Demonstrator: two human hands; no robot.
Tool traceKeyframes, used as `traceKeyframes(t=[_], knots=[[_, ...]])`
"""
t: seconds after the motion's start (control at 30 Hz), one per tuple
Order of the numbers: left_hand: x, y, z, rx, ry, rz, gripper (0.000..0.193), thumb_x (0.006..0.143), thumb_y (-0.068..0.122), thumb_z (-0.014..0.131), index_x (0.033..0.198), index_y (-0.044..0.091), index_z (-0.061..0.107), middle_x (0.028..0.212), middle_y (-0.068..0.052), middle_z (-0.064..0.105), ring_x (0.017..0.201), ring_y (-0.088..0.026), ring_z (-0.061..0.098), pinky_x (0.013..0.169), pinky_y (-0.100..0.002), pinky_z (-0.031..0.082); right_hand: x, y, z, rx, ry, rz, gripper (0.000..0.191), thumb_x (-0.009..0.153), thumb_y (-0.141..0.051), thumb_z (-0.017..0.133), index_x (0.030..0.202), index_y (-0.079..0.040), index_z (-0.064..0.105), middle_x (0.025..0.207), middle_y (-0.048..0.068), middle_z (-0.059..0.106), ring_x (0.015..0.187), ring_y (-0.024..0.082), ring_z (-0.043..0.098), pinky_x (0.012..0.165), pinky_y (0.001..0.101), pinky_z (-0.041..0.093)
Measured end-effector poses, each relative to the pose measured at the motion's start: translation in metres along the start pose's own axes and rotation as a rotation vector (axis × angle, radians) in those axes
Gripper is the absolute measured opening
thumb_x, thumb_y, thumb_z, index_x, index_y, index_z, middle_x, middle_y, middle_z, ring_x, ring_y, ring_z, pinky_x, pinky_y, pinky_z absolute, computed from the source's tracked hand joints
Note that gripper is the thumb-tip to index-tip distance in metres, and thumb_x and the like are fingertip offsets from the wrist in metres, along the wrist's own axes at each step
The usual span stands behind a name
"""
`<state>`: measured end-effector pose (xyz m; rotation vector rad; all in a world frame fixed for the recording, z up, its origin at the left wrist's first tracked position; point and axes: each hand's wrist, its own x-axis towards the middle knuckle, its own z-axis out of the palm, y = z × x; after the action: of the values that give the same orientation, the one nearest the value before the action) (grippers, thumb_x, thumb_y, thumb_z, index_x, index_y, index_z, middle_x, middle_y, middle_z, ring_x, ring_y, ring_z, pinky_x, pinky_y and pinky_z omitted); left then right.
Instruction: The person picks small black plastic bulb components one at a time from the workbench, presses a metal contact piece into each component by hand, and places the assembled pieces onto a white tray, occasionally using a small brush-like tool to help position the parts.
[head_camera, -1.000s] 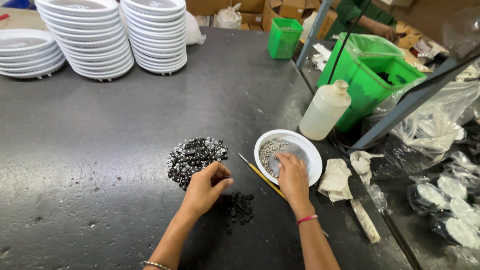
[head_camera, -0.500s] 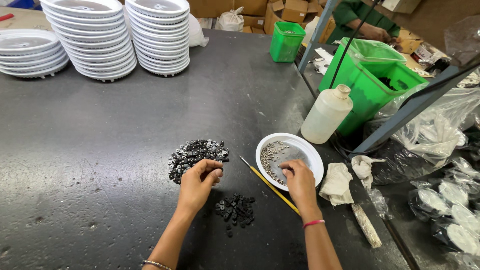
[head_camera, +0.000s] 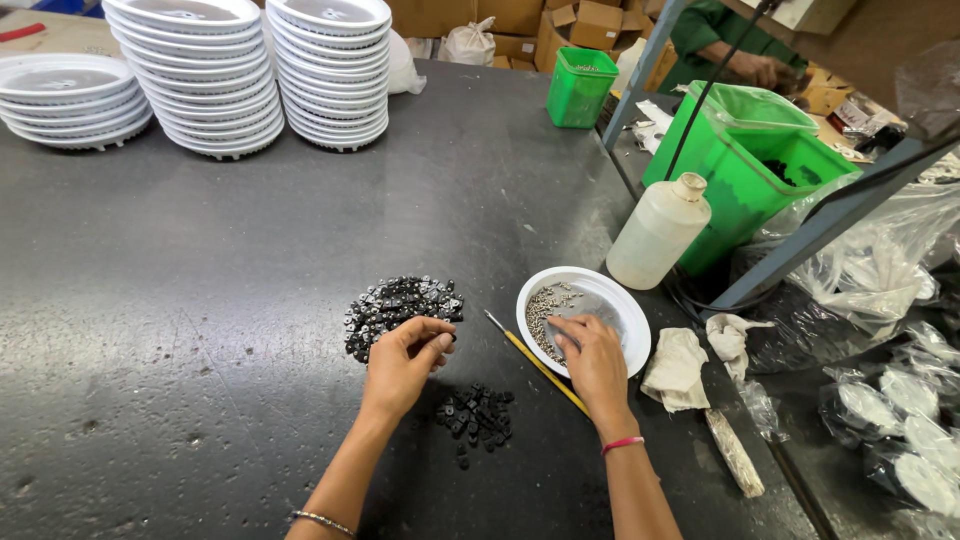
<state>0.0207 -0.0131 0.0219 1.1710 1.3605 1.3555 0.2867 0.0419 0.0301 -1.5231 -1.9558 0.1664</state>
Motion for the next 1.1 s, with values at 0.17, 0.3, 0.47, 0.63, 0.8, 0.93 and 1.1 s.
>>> traceKeyframes(t=[0.17,0.3,0.47,0.63,0.8,0.93,1.1], knots=[[-0.001,-0.001,0.000,0.040,0.006,-0.016,0.016,0.092,0.012,0.069,0.106,0.007,0.077,0.084,-0.002,0.077,0.072,-0.008,0.068,0.067,-0.025,0.056,-0.002,-0.004,-0.002,0.022,-0.036,0.091,0.020,0.088,-0.016,0.071,0.106,-0.019,0.078,0.110,0.002,0.072,0.103,0.027,0.063,0.093,0.0384,0.050],[0.000,0.000,0.000,0.064,0.015,-0.020,0.017,0.092,0.012,0.069,0.106,0.007,0.077,0.084,-0.002,0.078,0.073,-0.009,0.069,0.068,-0.025,0.056,-0.001,-0.009,-0.005,0.076,0.001,0.076,0.021,0.089,-0.010,0.066,0.108,-0.014,0.074,0.112,0.003,0.070,0.103,0.028,0.064,0.091,0.0403,0.049],[0.001,-0.004,0.000,0.057,0.010,-0.008,0.016,0.092,0.012,0.069,0.106,0.006,0.076,0.084,-0.002,0.078,0.073,-0.009,0.069,0.069,-0.026,0.057,0.001,-0.007,-0.001,0.093,-0.040,-0.088,0.029,0.087,-0.001,0.059,0.107,-0.015,0.076,0.109,0.004,0.073,0.100,0.030,0.064,0.091,0.0410,0.050],[-0.002,-0.008,0.003,0.054,-0.023,0.008,0.016,0.093,0.012,0.068,0.106,0.006,0.076,0.084,-0.002,0.078,0.073,-0.009,0.069,0.070,-0.025,0.058,-0.004,0.004,0.000,0.164,0.039,0.045,0.016,0.092,0.000,0.057,0.102,-0.006,0.068,0.107,0.010,0.071,0.102,0.032,0.067,0.087,0.0425,0.051],[-0.001,-0.004,0.002,0.049,0.004,0.001,0.016,0.092,0.012,0.069,0.106,0.006,0.076,0.084,-0.002,0.078,0.072,-0.009,0.070,0.068,-0.025,0.057,-0.002,0.011,-0.010,0.128,0.105,0.152,0.017,0.089,-0.005,0.064,0.103,-0.009,0.073,0.102,0.010,0.071,0.095,0.031,0.069,0.082,0.0406,0.053],[0.002,-0.002,-0.005,0.003,0.032,0.013,0.016,0.093,0.012,0.068,0.105,0.005,0.076,0.083,-0.003,0.077,0.072,-0.009,0.070,0.068,-0.025,0.057,-0.001,0.008,-0.011,0.117,0.052,0.139,0.016,0.086,-0.012,0.070,0.101,-0.011,0.077,0.101,0.008,0.072,0.089,0.029,0.070,0.080,0.0390,0.054],[0.001,-0.004,-0.002,0.022,0.008,-0.018,0.016,0.093,0.013,0.069,0.105,0.005,0.077,0.081,-0.004,0.077,0.072,-0.010,0.070,0.067,-0.026,0.057,-0.003,-0.003,-0.011,0.095,0.054,0.128,0.019,0.085,-0.021,0.074,0.101,-0.012,0.079,0.097,0.007,0.071,0.085,0.026,0.069,0.077,0.0376,0.054]])
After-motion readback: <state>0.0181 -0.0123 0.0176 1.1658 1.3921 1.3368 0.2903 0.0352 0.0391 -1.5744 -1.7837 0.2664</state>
